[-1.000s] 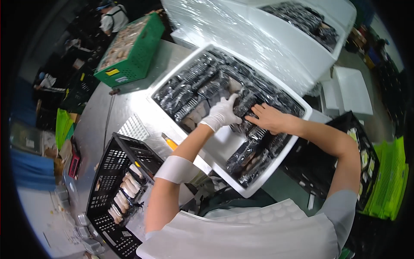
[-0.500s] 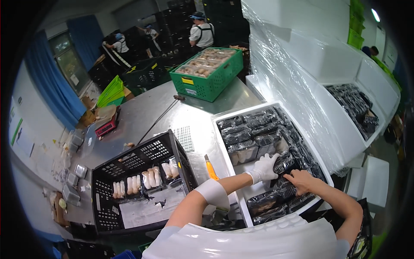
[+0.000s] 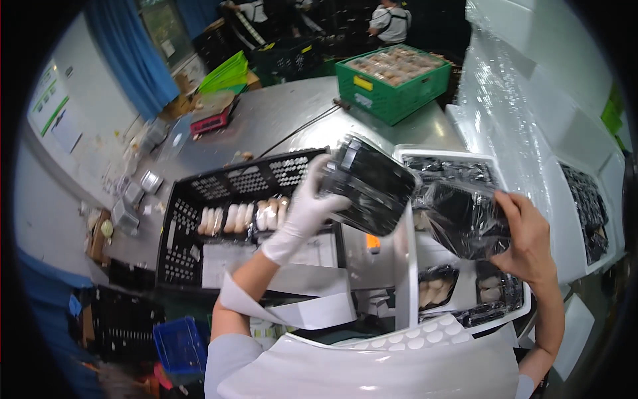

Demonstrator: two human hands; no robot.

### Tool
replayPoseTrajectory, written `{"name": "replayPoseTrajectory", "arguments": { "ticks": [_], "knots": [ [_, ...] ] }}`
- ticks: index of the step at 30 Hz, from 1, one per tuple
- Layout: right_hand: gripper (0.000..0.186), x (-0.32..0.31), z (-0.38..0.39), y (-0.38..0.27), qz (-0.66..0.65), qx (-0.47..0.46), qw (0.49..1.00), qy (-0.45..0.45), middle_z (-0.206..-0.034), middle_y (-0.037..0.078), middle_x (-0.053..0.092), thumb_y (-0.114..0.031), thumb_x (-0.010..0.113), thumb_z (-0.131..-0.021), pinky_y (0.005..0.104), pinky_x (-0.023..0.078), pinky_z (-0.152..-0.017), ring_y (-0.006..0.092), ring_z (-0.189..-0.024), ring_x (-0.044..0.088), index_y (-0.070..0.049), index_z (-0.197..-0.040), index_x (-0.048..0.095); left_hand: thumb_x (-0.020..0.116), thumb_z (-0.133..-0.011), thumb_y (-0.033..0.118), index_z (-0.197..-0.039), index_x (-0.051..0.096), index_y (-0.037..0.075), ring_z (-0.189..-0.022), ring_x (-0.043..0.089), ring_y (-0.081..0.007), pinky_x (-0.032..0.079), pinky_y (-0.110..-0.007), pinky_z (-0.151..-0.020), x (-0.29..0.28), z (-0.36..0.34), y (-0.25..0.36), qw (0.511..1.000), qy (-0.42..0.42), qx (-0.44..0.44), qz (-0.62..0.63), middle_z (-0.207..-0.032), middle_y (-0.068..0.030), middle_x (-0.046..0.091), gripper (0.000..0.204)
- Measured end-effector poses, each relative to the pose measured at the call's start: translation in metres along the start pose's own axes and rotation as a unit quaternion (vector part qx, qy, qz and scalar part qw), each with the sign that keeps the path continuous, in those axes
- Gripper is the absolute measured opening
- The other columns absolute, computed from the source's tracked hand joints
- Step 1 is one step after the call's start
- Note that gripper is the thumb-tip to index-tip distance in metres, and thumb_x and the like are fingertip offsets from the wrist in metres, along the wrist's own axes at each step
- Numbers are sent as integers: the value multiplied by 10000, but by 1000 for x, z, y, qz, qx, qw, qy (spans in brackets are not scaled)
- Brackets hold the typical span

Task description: The person packs trays of mushrooms into a foam container and applies labels and stickers to the mushroom packages by hand.

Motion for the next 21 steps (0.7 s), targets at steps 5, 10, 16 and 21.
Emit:
{"name": "replayPoseTrajectory", "arguments": {
  "ticks": [5,10,16,21],
  "knots": [
    [686,33,-81,-87,-167,-70,980,79,-981,148,563,-93,717,-503,350,487,-677,308,-802,596,-23,-1155,514,610,-670,97,-1300,355,23,-956,537,-178,427,-280,-860,-169,74,-1,973,232,4,-2,-1078,-91,534,683],
    [714,101,-136,-185,-221,-143,964,43,-932,141,542,-135,705,-533,362,481,-665,316,-784,576,-67,-1203,467,570,-712,236,-1281,386,101,-893,564,-166,517,-367,-643,-268,157,-26,913,368,-174,-19,-1047,-70,544,613],
    [954,248,-119,-300,-178,-177,948,-195,-942,202,536,-393,787,-556,419,481,-642,347,-794,580,10,-1294,337,542,-752,652,-1231,495,20,-921,596,-308,462,-349,-787,-316,186,-97,816,103,-340,-457,-1035,-211,616,795],
    [582,356,-73,-340,-166,-215,830,-487,-759,169,627,-432,692,-705,446,489,-599,352,-745,625,-31,-1075,488,563,-754,621,-950,666,19,-774,636,-299,493,-358,-682,-327,179,-110,775,-96,-317,-538,-788,-156,659,641]
  ]
}}
Point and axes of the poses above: each hand's wrist, its own z-axis away from the middle knuckle, its own x-axis out of the palm, y = z × x, the point moved 7 cm from there along -z, towards the middle knuckle
